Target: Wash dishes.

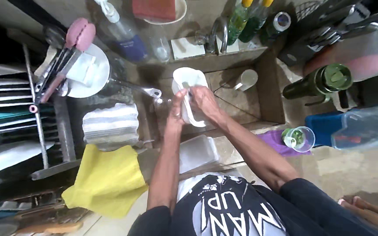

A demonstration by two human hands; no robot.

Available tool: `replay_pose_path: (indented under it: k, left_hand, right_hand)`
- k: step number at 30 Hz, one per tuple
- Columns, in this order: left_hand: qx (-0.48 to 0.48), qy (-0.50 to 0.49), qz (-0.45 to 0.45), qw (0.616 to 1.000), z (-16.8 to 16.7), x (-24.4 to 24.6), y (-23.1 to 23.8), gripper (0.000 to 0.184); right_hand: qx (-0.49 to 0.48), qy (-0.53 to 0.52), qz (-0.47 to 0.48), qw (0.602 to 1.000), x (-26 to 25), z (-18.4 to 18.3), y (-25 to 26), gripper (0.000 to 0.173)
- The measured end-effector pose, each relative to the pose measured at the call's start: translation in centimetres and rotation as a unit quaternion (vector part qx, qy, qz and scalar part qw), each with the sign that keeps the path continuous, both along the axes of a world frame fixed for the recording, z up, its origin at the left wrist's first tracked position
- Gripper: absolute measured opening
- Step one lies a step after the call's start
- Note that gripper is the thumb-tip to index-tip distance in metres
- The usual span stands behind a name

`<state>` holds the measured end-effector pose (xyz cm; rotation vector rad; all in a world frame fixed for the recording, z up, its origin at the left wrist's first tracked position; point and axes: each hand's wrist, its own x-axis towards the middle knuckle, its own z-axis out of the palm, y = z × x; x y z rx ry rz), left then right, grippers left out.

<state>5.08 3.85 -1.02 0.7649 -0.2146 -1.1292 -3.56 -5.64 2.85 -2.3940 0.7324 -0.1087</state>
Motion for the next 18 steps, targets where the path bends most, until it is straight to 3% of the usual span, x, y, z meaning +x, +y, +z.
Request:
replay_pose_path:
  k: [3,8,10,13,16,18]
  left_hand:
    - [0.004,-0.004,0.027,1.000,0.4,0.3,0.3,0.068]
    - [0.011,-0.027,0.032,0.999,-0.5,-2.0,1.2,0.082]
    - [0.019,-0.041,0.051,0.998,-0.5,-1.6,1.6,0.081]
    - [0.028,-0.080,0.069,0.994,-1.5,-1.0,1.9,0.093]
    - [0.061,-0.118,0.061,0.989,-1.6,-1.7,2.0,0.103]
    - [0.057,-0.118,0.040,0.991,-0.7,-1.7,2.1,0.093]
  right_hand:
    - [0.045,0.065,0.048,0.996,-1.2,0.6,1.0,0.015]
    - [-0.020,-0.012,-0.066,0.998,0.3,0.0,0.4,0.021]
    - [0.024,0.037,-0.047,0.998,-0.8,0.7,1.8,0.020]
    - [0.067,0.112,-0.024,0.991,-1.9,0.4,2.9,0.020]
    - [0.036,0.051,-0.074,0.995,-0.7,0.3,2.3,0.023]
    - [0.023,0.003,-0.083,0.996,0.5,0.3,1.4,0.027]
